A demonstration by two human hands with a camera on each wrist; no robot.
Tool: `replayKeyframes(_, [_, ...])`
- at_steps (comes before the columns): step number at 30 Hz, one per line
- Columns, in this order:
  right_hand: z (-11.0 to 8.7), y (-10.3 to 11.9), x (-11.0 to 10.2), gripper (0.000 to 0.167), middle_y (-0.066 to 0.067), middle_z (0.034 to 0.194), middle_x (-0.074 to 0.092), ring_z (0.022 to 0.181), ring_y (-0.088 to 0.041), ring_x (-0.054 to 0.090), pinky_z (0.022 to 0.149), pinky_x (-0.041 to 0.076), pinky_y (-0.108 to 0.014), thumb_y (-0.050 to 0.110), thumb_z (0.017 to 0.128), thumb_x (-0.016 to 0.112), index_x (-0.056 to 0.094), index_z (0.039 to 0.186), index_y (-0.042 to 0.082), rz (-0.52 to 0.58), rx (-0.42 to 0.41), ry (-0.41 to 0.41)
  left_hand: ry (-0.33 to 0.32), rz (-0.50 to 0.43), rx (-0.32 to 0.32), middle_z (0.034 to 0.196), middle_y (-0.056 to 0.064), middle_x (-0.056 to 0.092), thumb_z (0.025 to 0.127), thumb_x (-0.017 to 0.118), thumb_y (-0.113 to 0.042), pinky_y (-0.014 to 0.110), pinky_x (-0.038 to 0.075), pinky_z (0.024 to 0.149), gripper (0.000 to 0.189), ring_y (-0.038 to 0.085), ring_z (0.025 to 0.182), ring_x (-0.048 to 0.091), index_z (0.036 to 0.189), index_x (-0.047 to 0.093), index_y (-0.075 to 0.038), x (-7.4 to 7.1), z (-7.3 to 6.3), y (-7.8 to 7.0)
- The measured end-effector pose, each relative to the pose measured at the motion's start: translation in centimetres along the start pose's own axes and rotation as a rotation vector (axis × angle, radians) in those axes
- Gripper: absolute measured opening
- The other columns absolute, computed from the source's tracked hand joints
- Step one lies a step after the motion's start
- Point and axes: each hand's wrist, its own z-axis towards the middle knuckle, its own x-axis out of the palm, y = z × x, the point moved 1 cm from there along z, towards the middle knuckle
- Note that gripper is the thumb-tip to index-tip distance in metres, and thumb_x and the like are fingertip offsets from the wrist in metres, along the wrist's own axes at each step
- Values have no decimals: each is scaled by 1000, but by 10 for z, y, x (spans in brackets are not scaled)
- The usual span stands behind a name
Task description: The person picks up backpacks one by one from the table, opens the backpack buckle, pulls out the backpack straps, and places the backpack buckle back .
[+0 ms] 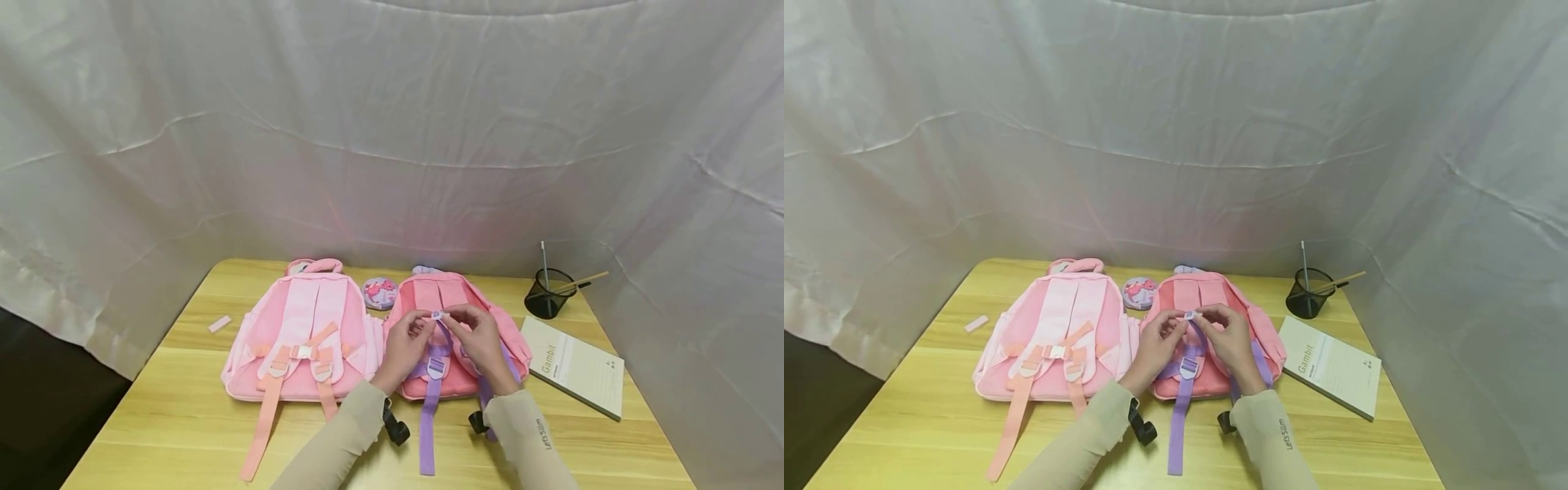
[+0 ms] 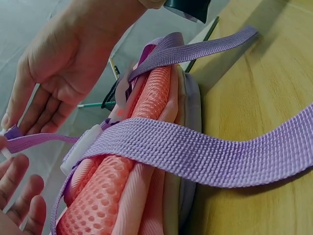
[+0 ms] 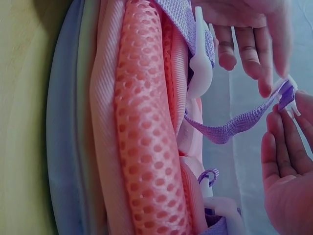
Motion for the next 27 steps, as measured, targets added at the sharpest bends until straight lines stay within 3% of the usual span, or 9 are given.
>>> replayKeyframes(5, [0, 0, -1, 18, -13, 106, 75, 96, -11, 68, 92, 54, -26, 14, 93, 78, 77, 109, 5, 13, 3, 17, 26, -60, -8, 92, 12, 72, 101, 67, -31, 22, 52, 74, 24, 11, 80, 62, 118, 72, -14, -1, 2, 1])
replayKeyframes(12, [-2, -4, -2, 31, -18, 111, 75, 99, -11, 69, 89, 53, -19, 15, 94, 77, 72, 119, -3, 31, 6, 44, 44, -168, -40, 95, 13, 73, 103, 66, -28, 21, 53, 73, 23, 38, 90, 67, 118, 70, -11, 1, 4, 7])
replayKeyframes(16, [-3, -8, -2, 34, -20, 113, 74, 100, -10, 69, 88, 53, -18, 13, 95, 76, 70, 123, -4, 47, 18, 60, 37, -201, -53, 95, 12, 73, 104, 64, -27, 21, 52, 74, 23, 44, 94, 65, 119, 70, -11, 1, 3, 6])
replayKeyframes(21, [-6, -9, -2, 31, -21, 113, 74, 99, -8, 69, 87, 54, -18, 13, 94, 77, 71, 121, 0, 54, 8, 74, 33, -213, -59, 97, 15, 73, 103, 65, -27, 21, 51, 73, 24, 44, 94, 65, 120, 70, -11, 1, 2, 6])
replayKeyframes(27, [-6, -7, -2, 29, -21, 110, 75, 95, -8, 69, 79, 54, -18, 12, 93, 78, 72, 119, 0, 69, -9, 61, 35, -208, -62, 95, 13, 72, 103, 65, -26, 20, 51, 70, 24, 22, 83, 63, 120, 69, -9, 2, 2, 8])
